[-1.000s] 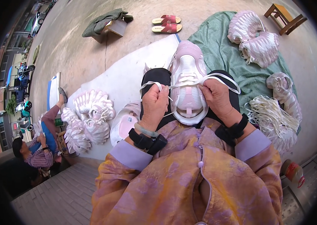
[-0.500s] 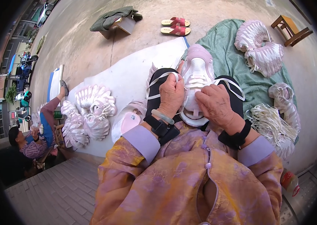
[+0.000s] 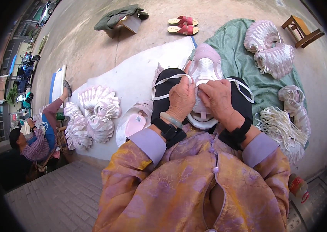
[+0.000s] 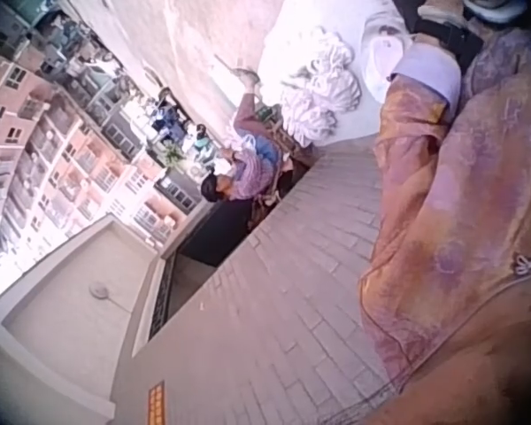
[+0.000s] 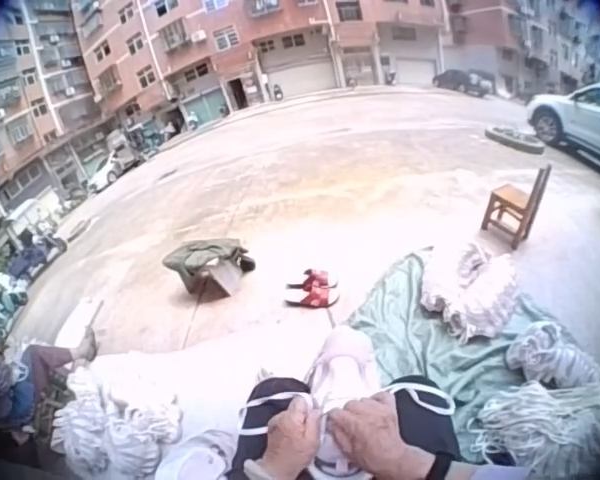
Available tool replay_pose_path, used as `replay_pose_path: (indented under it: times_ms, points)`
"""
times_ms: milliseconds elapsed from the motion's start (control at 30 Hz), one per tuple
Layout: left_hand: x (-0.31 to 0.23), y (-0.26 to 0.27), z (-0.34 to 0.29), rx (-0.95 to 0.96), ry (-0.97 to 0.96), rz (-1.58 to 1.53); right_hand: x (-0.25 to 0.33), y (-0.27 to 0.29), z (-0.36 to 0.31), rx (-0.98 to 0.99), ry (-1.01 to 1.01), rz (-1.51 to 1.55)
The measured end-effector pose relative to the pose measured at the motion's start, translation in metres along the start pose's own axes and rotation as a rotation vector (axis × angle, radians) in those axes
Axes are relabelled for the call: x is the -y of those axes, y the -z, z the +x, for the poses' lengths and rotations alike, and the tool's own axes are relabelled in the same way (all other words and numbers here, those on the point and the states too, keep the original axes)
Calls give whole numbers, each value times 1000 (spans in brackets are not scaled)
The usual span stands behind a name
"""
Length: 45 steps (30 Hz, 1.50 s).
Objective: Lacing a pink and white sneaker while sitting outside at a shoe manufacturing facility.
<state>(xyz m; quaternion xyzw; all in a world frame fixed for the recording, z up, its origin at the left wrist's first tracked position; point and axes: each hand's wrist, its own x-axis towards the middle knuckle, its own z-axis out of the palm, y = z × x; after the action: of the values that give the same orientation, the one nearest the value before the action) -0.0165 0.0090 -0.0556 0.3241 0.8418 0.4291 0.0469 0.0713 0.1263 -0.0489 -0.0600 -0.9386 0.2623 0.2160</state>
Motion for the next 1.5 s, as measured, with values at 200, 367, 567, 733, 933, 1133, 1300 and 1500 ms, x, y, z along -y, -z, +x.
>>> replay_pose_path:
  times_ms: [200, 367, 567, 733, 933, 1133, 1300, 1500]
  points:
    - [-8, 4, 4, 68, 77, 56, 1, -7, -3, -26, -117, 47]
    - [-17, 31, -11, 181, 35, 189, -2, -11, -5, -24, -116, 52]
    - [-11, 32, -19, 246, -197, 186, 2, -15, -6, -86, -35, -41]
    - [-13, 28, -25, 301, -210, 182, 3, -14, -13, -119, -40, -53]
    - [-7, 25, -22, 369, -204, 58, -2, -15, -15, -144, -51, -19]
    - [6, 19, -22, 248, -305, 18, 2, -16, -13, -173, -12, -59]
    - [4, 22, -23, 190, -248, 5, 7, -11, -5, -50, 63, -160]
    - [6, 28, -30, 186, -195, 91, 13, 17, -7, 5, 216, -275]
